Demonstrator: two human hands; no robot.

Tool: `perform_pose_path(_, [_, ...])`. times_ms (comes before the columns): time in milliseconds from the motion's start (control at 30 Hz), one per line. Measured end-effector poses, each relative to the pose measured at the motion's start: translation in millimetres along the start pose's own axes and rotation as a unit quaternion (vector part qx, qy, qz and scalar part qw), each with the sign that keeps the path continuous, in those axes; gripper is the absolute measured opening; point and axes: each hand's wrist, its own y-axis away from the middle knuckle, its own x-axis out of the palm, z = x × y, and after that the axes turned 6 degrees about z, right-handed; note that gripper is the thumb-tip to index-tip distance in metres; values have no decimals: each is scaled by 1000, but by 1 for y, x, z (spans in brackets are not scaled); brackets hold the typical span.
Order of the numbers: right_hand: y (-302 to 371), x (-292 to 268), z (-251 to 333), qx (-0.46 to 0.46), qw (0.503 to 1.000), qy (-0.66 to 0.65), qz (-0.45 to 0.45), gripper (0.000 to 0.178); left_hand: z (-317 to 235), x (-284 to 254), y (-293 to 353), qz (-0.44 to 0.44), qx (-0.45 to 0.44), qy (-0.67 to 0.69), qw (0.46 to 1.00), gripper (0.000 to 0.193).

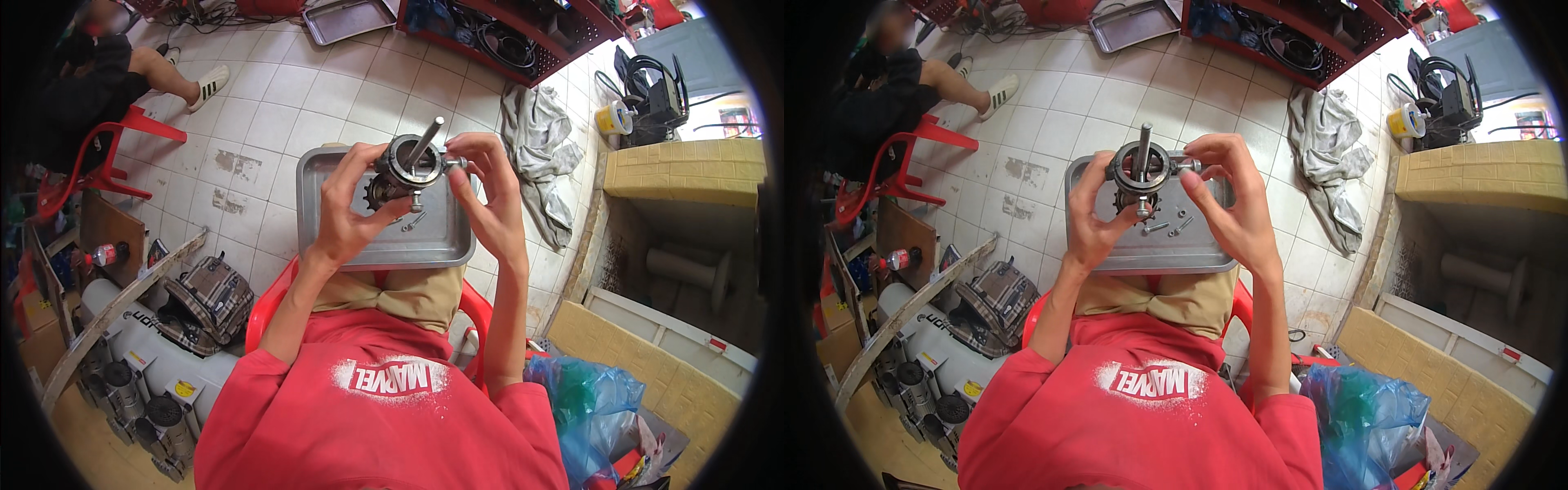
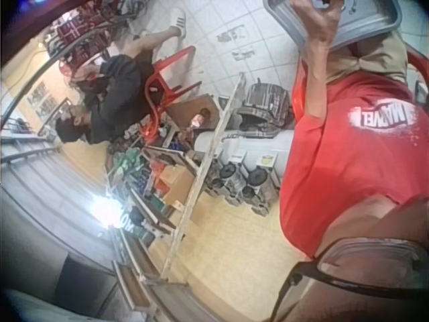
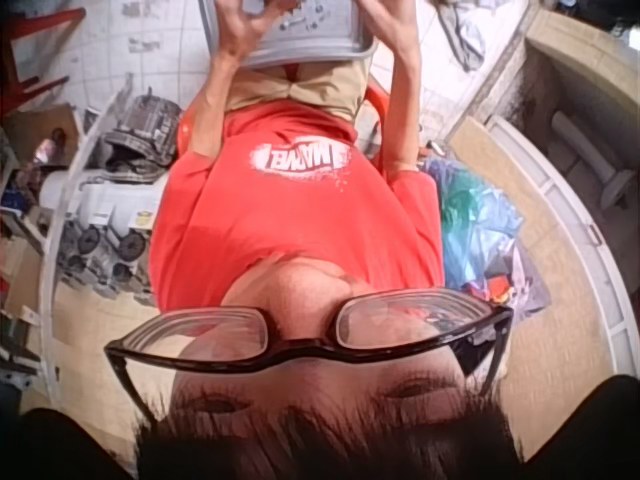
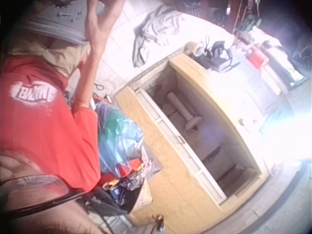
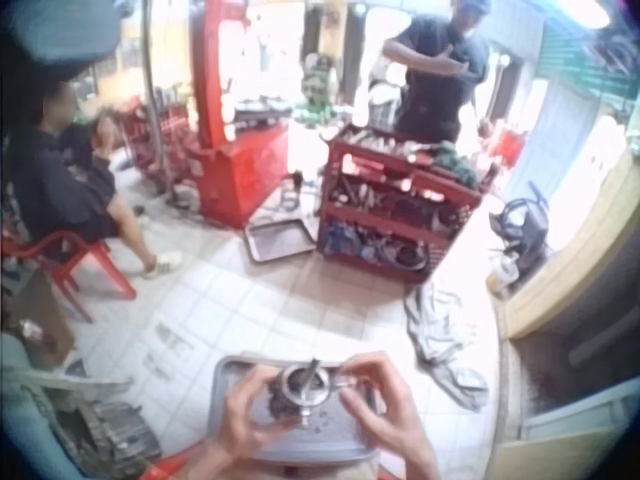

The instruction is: The person sits on a red chair with a metal tray on their lap and assembles a mechanical component. They insert a cylindrical part into a housing, attach a gear, and secure the assembly with a bolt and nut using their hands.

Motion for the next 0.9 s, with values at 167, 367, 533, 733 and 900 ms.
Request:
perform_pose_path(167, [-1,-18,-6,4,997,27,75,19,-9,2,-1,-21,-46,89,995,52])
perform_pose_path(367, [-7,-8,7,-21,999,19,17,18,-15,7,-5,-53,-94,161,981,44])
perform_pose_path(533, [-18,-12,-4,23,999,-14,-20,19,-15,9,-17,-50,-121,178,975,38])
perform_pose_path(733, [-22,-9,3,-30,998,50,-23,19,-11,12,-19,-61,-129,201,969,38])
perform_pose_path(900, [-27,-17,-11,26,999,21,-13,20,-9,10,-24,-58,-128,201,970,37])
